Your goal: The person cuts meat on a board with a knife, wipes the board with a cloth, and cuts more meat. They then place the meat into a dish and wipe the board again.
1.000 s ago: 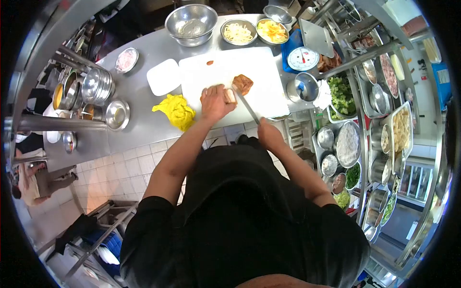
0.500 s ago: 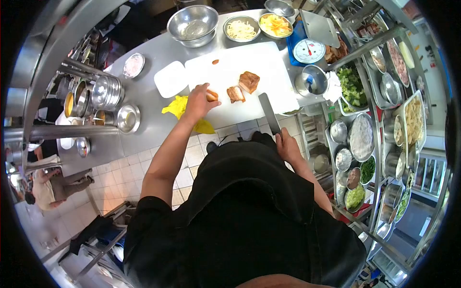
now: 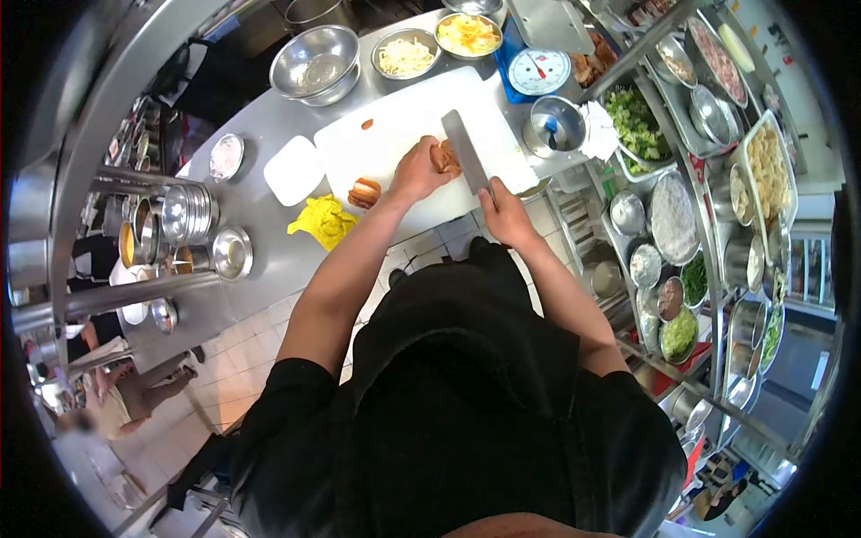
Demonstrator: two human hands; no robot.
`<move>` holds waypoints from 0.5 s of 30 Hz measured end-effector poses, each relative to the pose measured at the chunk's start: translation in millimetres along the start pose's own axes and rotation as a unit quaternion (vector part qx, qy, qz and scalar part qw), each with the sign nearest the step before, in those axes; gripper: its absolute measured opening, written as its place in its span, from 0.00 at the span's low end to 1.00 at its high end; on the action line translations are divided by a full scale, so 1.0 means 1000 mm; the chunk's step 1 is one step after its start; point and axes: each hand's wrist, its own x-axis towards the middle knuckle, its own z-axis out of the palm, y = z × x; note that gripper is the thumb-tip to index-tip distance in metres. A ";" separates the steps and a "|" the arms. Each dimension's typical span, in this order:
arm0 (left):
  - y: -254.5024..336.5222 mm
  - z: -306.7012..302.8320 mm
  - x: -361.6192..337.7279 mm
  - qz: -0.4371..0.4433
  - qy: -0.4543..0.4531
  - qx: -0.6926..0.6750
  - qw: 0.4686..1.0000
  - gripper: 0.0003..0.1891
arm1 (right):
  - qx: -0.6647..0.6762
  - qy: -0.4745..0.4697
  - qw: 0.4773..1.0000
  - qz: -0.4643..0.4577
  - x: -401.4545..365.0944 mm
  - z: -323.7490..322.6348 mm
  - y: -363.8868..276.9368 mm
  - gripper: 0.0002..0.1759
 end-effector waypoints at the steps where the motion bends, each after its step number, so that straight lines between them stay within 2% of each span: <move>1: -0.003 0.001 -0.003 0.039 0.012 -0.006 0.999 0.42 | -0.009 -0.012 1.000 0.002 0.002 0.001 -0.003 0.14; 5: -0.010 0.000 -0.013 0.034 0.019 -0.013 0.999 0.41 | -0.069 -0.012 0.998 0.001 0.006 0.012 0.012 0.14; 8: -0.015 0.004 -0.015 0.066 0.056 0.027 0.996 0.42 | -0.083 -0.008 0.997 -0.003 0.004 0.014 0.012 0.14; 11: -0.009 0.005 -0.016 0.032 0.022 -0.011 0.999 0.43 | -0.099 -0.029 0.995 0.002 0.008 0.009 -0.012 0.14; 15: -0.004 0.014 -0.018 0.044 0.067 0.038 0.996 0.44 | -0.115 -0.066 0.991 -0.009 0.031 0.013 -0.026 0.16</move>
